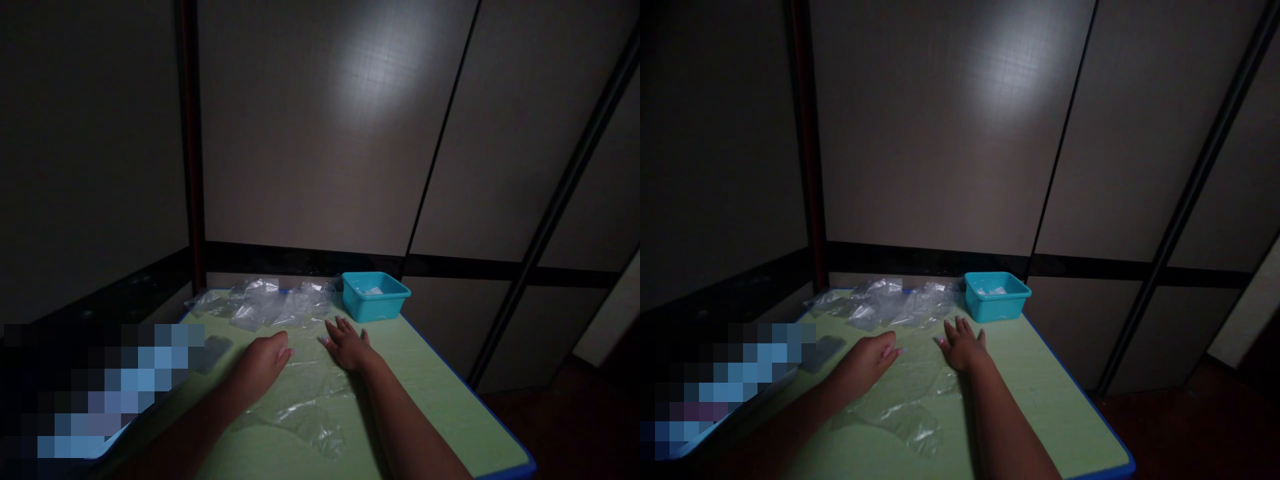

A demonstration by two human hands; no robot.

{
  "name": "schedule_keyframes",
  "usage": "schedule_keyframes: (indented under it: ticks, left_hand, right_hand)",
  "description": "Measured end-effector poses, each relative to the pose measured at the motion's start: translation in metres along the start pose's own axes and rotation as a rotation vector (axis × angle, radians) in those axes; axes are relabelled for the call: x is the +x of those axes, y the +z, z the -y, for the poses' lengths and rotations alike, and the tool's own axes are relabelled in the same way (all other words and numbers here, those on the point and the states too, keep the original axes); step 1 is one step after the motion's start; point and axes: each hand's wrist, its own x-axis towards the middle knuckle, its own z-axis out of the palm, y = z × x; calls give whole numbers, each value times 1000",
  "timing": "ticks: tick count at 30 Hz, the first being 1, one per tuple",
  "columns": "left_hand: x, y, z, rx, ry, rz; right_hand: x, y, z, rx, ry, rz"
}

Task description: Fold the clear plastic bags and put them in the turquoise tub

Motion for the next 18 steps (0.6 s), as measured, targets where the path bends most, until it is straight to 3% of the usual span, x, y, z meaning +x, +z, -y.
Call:
schedule_keyframes:
  ticks: [5,9,11,14,18]
  left_hand:
    - [0,0,-4,-314,-53,34]
    - [-3,-2,-11,-959,-262,320]
    - [-4,-6,-14,-1251,-337,393]
    - [-4,-12,-15,-1501,-402,410]
    - [0,-14,-10,-1668,-419,427]
  right_hand:
    - [-2,-3,4,-23,16,21]
    - [-2,-3,4,-21,20,25]
    - [-1,-2,3,-14,15,21]
    - [1,0,0,6,2,8]
    - [2,1,-1,3,-6,12]
